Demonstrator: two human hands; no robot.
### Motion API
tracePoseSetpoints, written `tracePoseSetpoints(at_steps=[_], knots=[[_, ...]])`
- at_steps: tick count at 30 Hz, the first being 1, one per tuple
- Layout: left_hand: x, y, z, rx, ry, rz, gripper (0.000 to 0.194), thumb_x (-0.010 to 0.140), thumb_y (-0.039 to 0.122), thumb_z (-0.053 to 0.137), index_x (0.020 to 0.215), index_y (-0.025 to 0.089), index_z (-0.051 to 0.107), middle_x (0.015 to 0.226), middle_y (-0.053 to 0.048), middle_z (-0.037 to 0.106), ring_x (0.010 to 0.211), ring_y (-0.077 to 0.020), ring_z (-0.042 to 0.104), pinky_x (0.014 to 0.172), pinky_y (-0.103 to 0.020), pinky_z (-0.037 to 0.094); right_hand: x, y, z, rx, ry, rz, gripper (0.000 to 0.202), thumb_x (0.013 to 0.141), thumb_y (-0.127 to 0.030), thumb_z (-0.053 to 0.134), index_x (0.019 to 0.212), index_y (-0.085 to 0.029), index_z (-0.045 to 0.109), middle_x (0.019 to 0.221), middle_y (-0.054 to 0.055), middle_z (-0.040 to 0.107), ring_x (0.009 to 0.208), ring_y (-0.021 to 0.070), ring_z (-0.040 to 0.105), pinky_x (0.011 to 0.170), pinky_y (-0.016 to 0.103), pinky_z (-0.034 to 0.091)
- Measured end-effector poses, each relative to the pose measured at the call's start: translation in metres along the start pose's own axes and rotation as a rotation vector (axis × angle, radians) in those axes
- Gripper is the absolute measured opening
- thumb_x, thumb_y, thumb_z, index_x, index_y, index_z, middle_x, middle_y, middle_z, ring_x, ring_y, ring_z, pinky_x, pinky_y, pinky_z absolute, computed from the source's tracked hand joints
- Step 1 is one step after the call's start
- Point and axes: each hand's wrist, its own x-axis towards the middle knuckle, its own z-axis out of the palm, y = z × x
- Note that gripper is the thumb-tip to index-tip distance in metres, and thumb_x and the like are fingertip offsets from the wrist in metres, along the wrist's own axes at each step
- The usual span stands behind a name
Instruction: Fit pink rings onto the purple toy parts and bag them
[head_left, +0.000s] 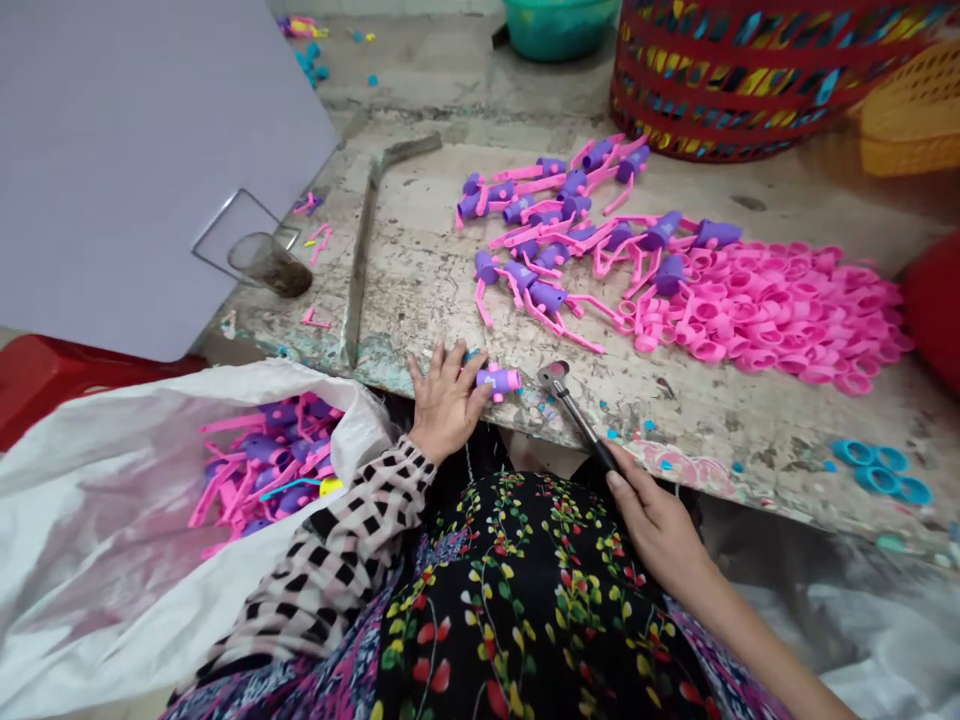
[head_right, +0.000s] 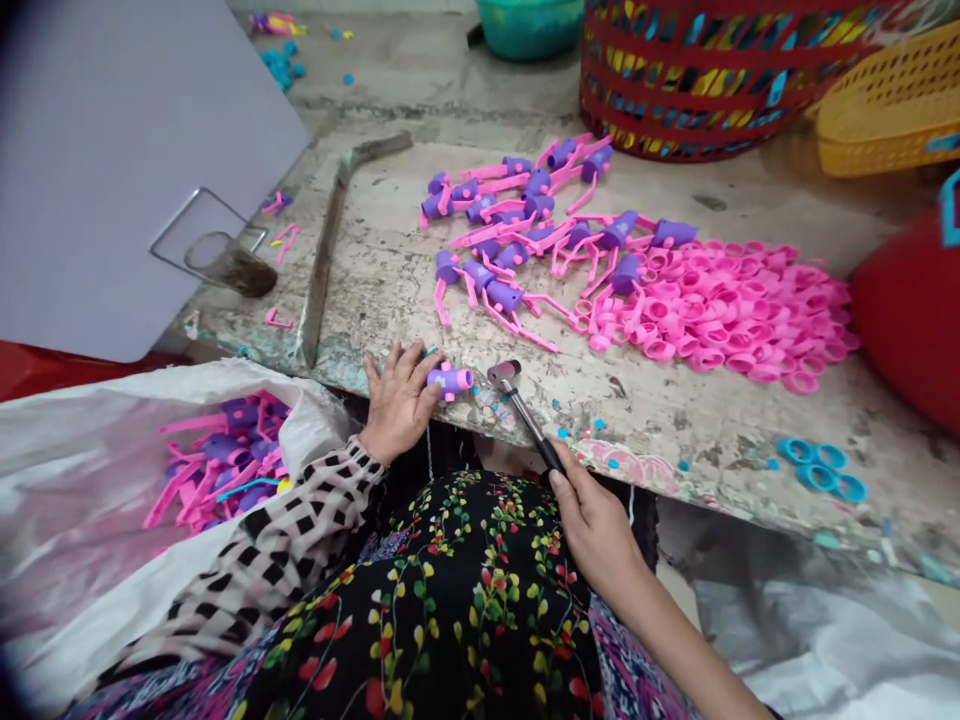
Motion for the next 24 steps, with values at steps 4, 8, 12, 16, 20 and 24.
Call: tracePoseSetpoints(at_steps=[4,8,12,16,20,24], knots=[[0.000,0.002,0.002,0.021,0.003,-0.002,0.047,0.096,0.043,0.032,0.136,0.028,0.049,0.150,-0.007,0.039,0.143,-0.0335,0.020,0.110,-0.067,0.003,0.005,-0.014,0.010,0.161,0.100,-0.017,0.051,0.096,-0.040,0.038,0.142,-0.019,0.043,0.137,0.007,0.056,0.126,0.0223,0.053,0.106,0.040,0.042],[0.001,0.001,0.002,0.033,-0.003,-0.019,0.047,0.096,0.040,0.030,0.135,0.025,0.050,0.149,-0.008,0.040,0.142,-0.0336,0.022,0.111,-0.066,0.005,0.012,-0.020,0.020,0.166,0.001,-0.056,0.050,0.096,-0.038,0.039,0.143,-0.021,0.041,0.141,0.007,0.051,0.130,0.0232,0.049,0.110,0.044,0.037],[0.001,0.000,0.003,0.042,-0.010,-0.043,0.047,0.096,0.038,0.029,0.135,0.023,0.051,0.148,-0.009,0.041,0.142,-0.0332,0.023,0.111,-0.065,0.005,0.012,-0.021,0.018,0.215,0.002,-0.021,0.048,0.096,-0.039,0.040,0.140,-0.022,0.047,0.134,0.006,0.059,0.126,0.0241,0.053,0.106,0.042,0.043],[0.001,0.000,0.006,0.036,0.004,-0.039,0.046,0.096,0.039,0.029,0.134,0.025,0.052,0.148,-0.009,0.041,0.141,-0.0324,0.024,0.112,-0.064,0.004,0.009,-0.025,0.018,0.245,0.126,0.033,0.052,0.097,-0.038,0.037,0.146,-0.021,0.036,0.116,0.007,0.070,0.103,0.0226,0.068,0.089,0.038,0.055],[0.000,-0.001,0.007,0.038,0.016,-0.065,0.047,0.096,0.039,0.029,0.132,0.023,0.054,0.147,-0.010,0.043,0.141,-0.0319,0.025,0.112,-0.062,0.004,0.012,-0.027,0.024,0.237,-0.039,-0.036,0.050,0.095,-0.040,0.040,0.140,-0.020,0.046,0.132,0.008,0.061,0.123,0.0243,0.056,0.102,0.040,0.046],[0.000,-0.002,0.008,0.031,0.033,-0.055,0.046,0.096,0.039,0.029,0.130,0.024,0.055,0.145,-0.010,0.045,0.140,-0.0316,0.026,0.113,-0.062,0.004,0.010,-0.029,0.023,0.257,0.041,0.034,0.050,0.096,-0.039,0.037,0.143,-0.021,0.042,0.132,0.006,0.061,0.123,0.0241,0.056,0.103,0.042,0.045]])
